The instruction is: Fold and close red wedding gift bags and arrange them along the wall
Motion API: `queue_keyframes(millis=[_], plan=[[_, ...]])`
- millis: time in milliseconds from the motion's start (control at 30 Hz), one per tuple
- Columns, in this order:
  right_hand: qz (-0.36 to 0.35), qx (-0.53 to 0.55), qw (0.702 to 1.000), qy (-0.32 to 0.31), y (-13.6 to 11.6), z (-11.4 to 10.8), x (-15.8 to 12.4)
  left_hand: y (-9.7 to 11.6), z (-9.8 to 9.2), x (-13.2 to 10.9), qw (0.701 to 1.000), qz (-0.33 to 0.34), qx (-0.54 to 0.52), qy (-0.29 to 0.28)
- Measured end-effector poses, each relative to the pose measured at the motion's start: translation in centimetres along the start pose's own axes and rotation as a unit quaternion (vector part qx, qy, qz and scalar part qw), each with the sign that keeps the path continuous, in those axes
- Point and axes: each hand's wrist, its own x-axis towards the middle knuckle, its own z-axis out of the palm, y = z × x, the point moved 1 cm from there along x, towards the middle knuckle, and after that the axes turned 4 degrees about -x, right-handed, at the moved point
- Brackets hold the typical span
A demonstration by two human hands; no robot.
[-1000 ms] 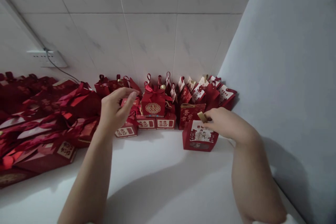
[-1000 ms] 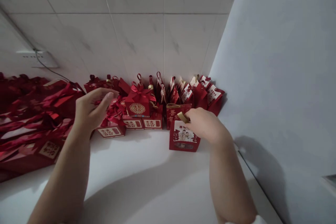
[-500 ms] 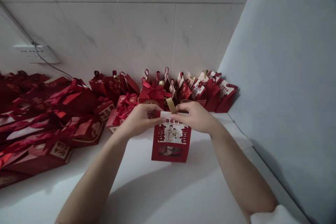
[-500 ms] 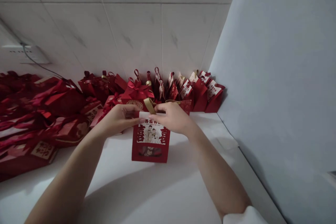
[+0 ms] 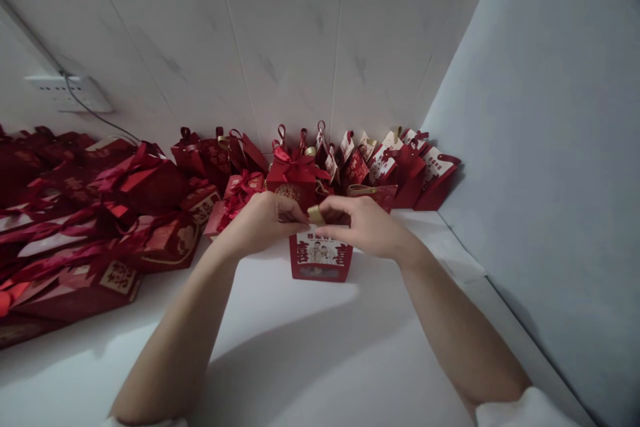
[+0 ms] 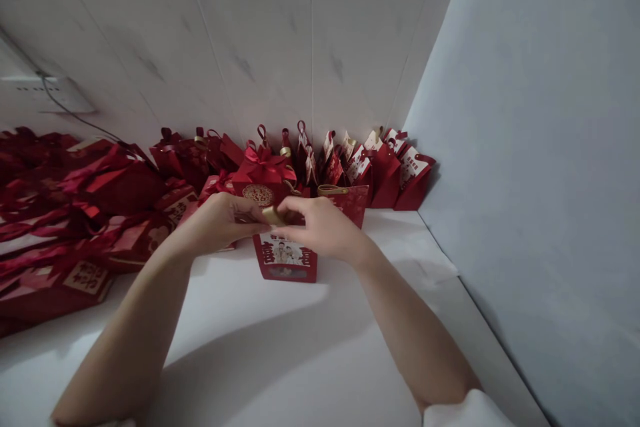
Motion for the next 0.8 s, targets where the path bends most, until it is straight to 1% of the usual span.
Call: queue_keyframes(millis=[100,167,233,267,333,400,433,500,600,633,700,767,800], plan=[[0.016,-0.068,0.997,-0.015,0.1,-0.1,0.1,0.2,0.0,-0.1,1.0,-0.002,0.008,0.002],[0.025,-0.096,0.995,-0.007,0.5,-0.8,0.0,0.3,0.1,-0.2,1.0,-0.003,0.018,0.002],[0.033,-0.106,0.994,0.018,0.9,-1.5,-0.1,0.3,0.1,-0.2,1.0,-0.007,0.022,0.0],[0.034,-0.094,0.994,0.033,1.0,-1.6,-0.2,0.3,0.1,-0.2,1.0,-0.01,0.02,0.0],[0.024,-0.031,0.998,0.045,0.9,-1.3,-0.2,0.3,0.1,-0.2,1.0,-0.013,0.015,0.005],[0.005,0.033,0.999,0.028,0.5,-0.4,-0.1,0.4,0.1,-0.2,1.0,-0.008,0.015,0.008],[-0.003,0.045,0.999,0.022,0.3,0.0,0.0,0.5,0.1,-0.2,1.0,-0.003,0.015,0.009],[-0.007,0.029,0.999,0.029,0.0,0.7,0.2,0.6,0.0,-0.2,1.0,0.0,0.019,0.006],[-0.003,0.012,0.999,0.05,0.2,0.5,0.3,0.8,-0.1,-0.2,1.0,-0.013,0.028,-0.007],[-0.001,0.018,0.999,0.039,0.4,0.3,0.3,0.7,-0.1,-0.2,0.999,-0.018,0.028,-0.011],[0.006,0.016,1.0,-0.008,0.7,-0.3,0.2,0.4,-0.1,-0.1,0.999,-0.023,0.015,-0.019],[0.02,-0.026,0.998,-0.048,0.8,-0.8,0.1,-0.1,0.1,0.0,0.999,-0.022,-0.017,-0.028],[0.026,-0.058,0.997,-0.053,0.8,-0.9,0.0,-0.3,0.2,0.1,0.999,-0.017,-0.042,-0.028]])
